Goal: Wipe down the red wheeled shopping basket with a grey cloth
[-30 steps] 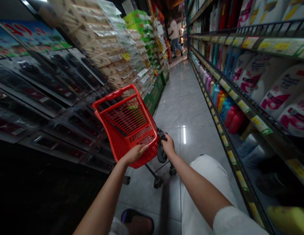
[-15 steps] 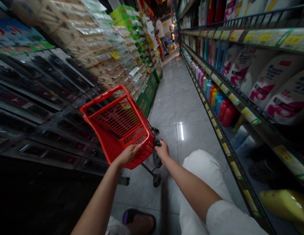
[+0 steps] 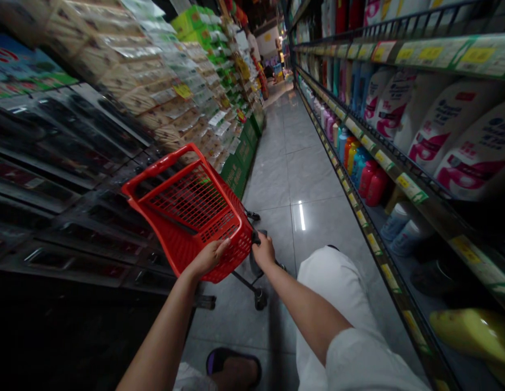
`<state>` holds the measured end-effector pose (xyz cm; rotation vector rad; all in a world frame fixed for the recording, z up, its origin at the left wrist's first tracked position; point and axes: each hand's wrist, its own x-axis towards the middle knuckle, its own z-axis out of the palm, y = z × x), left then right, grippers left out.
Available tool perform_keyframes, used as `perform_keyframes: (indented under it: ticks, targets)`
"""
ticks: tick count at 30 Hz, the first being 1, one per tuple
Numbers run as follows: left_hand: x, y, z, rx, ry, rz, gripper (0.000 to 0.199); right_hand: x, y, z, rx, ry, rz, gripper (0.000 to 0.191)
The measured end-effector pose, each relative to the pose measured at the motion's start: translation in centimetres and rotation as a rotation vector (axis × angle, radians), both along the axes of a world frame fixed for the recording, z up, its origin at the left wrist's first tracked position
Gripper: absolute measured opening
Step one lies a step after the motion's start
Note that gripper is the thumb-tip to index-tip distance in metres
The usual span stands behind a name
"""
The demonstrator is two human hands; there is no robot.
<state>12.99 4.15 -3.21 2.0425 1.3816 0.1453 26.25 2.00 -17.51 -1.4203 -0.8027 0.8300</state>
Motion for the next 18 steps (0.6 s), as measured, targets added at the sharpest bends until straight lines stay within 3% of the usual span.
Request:
perform_keyframes:
  ticks: [4,6,8,12,14,18]
  targets:
    - [0.1,0.0,0.2,-0.012,-0.006,0.004,0.055,-0.1,0.1,2.4,0.255,-0.065,-0.026,0.061]
    - [0.2,0.0,0.1,-0.001,-0.007,0.001,0.056,0.1,0.2,2.7,0.323,-0.074,-0.020,0.061]
    - [0.2,0.1,0.0,0.014,-0.004,0.001,0.056,0.3,0.2,1.4,0.236,-0.011,-0.025,0.057]
    - [-0.1,0.0,-0.1,-0.006,-0.016,-0.010,0.055,0.8,0.1,-3.6,-0.124,0.248,-0.043,0.029]
    - [-0.3,-0.1,-0.1,-0.032,-0.022,-0.015,0.055,1.0,0.1,-5.2,-0.199,0.309,-0.072,0.021]
    - [-0.2,-0.4,0.2,-0.051,-0.030,-0.007,0.056,0.6,0.7,-5.2,-0.153,0.382,-0.049,0.027]
